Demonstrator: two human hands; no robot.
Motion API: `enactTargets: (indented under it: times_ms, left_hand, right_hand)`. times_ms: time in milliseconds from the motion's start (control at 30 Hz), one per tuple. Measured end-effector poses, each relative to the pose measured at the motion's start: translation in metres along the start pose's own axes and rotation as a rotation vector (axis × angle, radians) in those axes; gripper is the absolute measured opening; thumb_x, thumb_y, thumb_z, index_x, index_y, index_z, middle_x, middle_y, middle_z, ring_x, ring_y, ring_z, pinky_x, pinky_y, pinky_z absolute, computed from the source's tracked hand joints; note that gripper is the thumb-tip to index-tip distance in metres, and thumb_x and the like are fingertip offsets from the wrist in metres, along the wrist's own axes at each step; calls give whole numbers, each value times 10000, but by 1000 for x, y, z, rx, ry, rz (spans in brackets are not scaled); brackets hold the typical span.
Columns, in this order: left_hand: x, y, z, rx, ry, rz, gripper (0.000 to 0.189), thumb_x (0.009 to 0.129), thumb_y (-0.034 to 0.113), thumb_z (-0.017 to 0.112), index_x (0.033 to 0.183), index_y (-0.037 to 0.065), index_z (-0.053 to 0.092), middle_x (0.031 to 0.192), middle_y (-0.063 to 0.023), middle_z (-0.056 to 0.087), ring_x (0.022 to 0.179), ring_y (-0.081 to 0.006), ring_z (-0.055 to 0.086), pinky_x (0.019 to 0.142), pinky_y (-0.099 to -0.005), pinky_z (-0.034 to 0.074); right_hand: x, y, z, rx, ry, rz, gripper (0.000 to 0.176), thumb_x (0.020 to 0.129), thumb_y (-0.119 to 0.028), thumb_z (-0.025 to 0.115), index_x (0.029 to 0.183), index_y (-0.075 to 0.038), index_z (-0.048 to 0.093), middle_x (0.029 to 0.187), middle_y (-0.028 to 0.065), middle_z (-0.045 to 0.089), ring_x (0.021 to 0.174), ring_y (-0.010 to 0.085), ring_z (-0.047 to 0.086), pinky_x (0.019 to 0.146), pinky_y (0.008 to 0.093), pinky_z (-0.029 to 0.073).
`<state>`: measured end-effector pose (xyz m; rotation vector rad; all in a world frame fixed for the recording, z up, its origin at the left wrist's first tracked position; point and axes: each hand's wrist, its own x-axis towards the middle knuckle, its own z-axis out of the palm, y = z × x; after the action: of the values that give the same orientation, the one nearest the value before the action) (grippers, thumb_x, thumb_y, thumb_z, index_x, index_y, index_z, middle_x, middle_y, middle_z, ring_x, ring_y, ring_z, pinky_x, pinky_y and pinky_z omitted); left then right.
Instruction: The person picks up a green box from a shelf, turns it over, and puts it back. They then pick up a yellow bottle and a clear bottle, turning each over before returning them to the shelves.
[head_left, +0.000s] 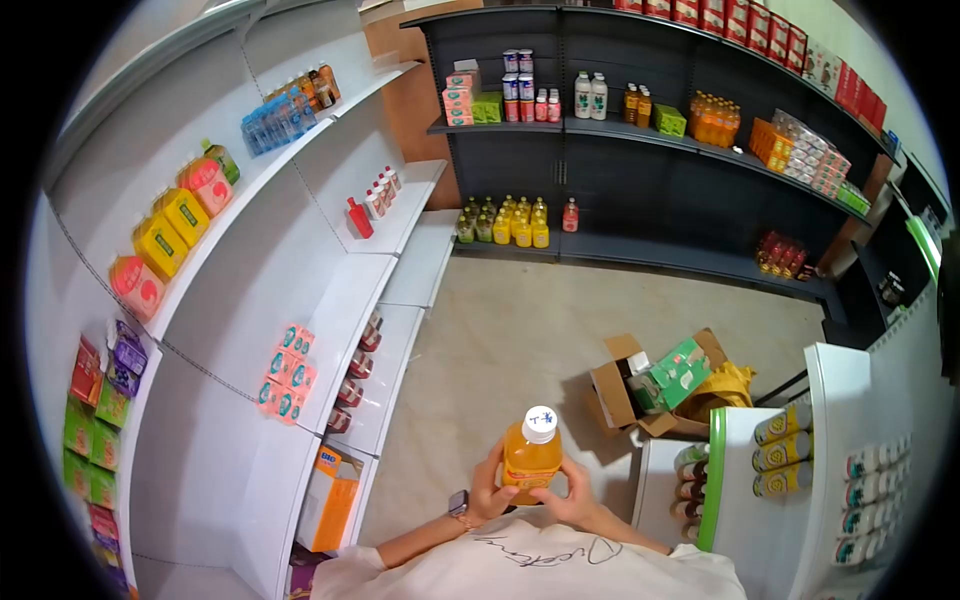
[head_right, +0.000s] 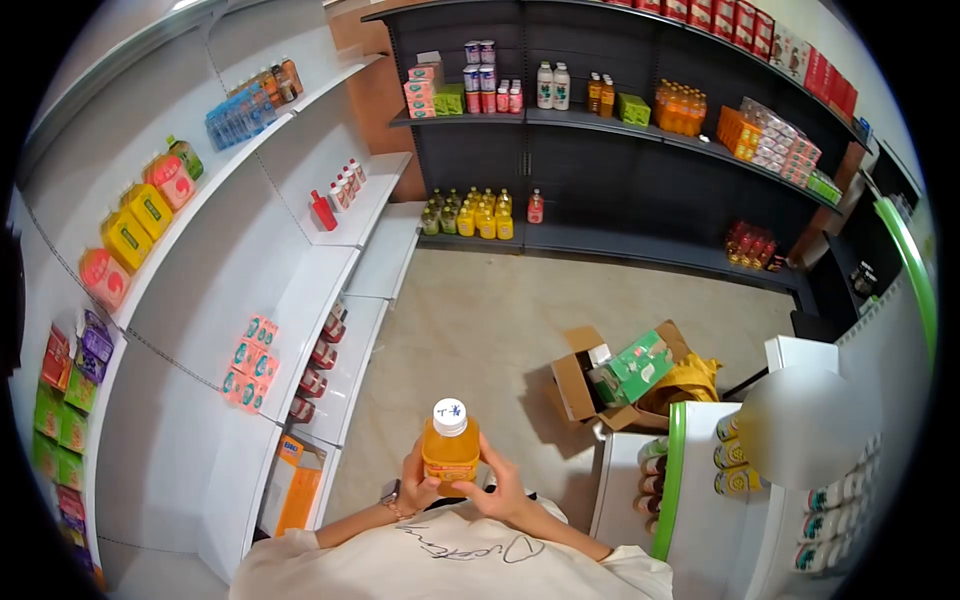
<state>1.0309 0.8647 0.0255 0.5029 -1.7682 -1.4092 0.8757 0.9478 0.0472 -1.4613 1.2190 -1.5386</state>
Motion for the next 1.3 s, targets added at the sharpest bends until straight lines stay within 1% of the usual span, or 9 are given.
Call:
enactTargets:
  times_ms: [100, 300, 367, 500, 667, 900, 1033, 1100, 1300]
  left_hand:
    - [44, -12, 6, -42, 68, 46, 839, 837, 539, 560, 1361, -61, 296, 1244, -195, 524, 1166, -261, 509, 949, -326, 391]
    - [100, -51, 4, -202, 148, -82, 767, 863, 427, 587, 1374, -59, 284, 1265, -177, 510, 1160, -210, 493, 952, -312, 385]
    - [128, -68, -8, -162, 92, -169, 727, 872, 360, 599, 1378, -55, 284, 1253, -171, 524, 1129, -202, 513, 940, -307, 395]
    - [202, -106, -39, -117, -66, -244, 712, 868, 348, 612, 1371, -51, 302, 1235, -165, 541, 1133, -208, 519, 945, -322, 403]
    - [350, -138, -57, -184, -142, -227, 713, 869, 371, 616, 1371, -36, 314, 1237, -148, 532, 1138, -218, 519, 958, -329, 398]
    - [537, -184, -80, -219, -256, -142, 696, 900, 366, 568, 1389, -24, 262, 1236, -141, 524, 1138, -209, 510, 967, -326, 382]
    - [581, -203, -85, -186, -344, -254, 679, 917, 350, 541, 1399, -15, 234, 1277, -142, 485, 1182, -215, 471, 999, -336, 348]
    - [591, -216, -79, -201, -389, -277, 660, 924, 319, 538, 1402, -15, 228, 1313, -136, 448, 1211, -214, 438, 1016, -329, 327]
    - [663, -251, -54, -302, -426, -411, 598, 958, 167, 480, 1421, -13, 148, 1381, -116, 331, 1277, -197, 334, 1040, -324, 299]
  right_hand:
    - [44, 3, -24, -57, -1, 3, 784, 746, -156, 751, 1364, 63, 321, 1220, 213, 552, 1123, 274, 557, 954, 360, 427]
    - [106, 40, -44, 19, 55, 99, 755, 756, -145, 732, 1363, 55, 330, 1170, 204, 583, 1085, 264, 581, 936, 362, 445]
    - [126, 56, -50, 54, 82, 244, 731, 769, -133, 714, 1367, 44, 333, 1148, 205, 593, 1071, 257, 589, 935, 365, 448]
    - [179, 101, -60, 74, 169, 276, 709, 797, -124, 691, 1381, 27, 317, 1124, 161, 607, 1049, 210, 588, 928, 356, 451]
    - [307, 121, -115, 126, 188, 290, 660, 824, -127, 667, 1378, 0, 333, 1154, 130, 595, 1066, 190, 572, 948, 337, 428]
    - [462, 179, -175, 70, 287, 242, 719, 826, -145, 672, 1403, 13, 272, 1272, 189, 514, 1159, 228, 519, 994, 356, 397]
    - [500, 196, -192, 39, 305, 240, 716, 841, -144, 655, 1414, 7, 254, 1279, 183, 507, 1179, 233, 504, 1011, 355, 374]
    - [509, 198, -206, 96, 315, 343, 624, 851, -128, 637, 1371, 16, 323, 1230, 136, 539, 1158, 206, 504, 1007, 339, 368]
    - [560, 243, -256, 180, 376, 402, 636, 866, -126, 622, 1394, 4, 294, 1290, 127, 489, 1174, 202, 489, 1008, 335, 363]
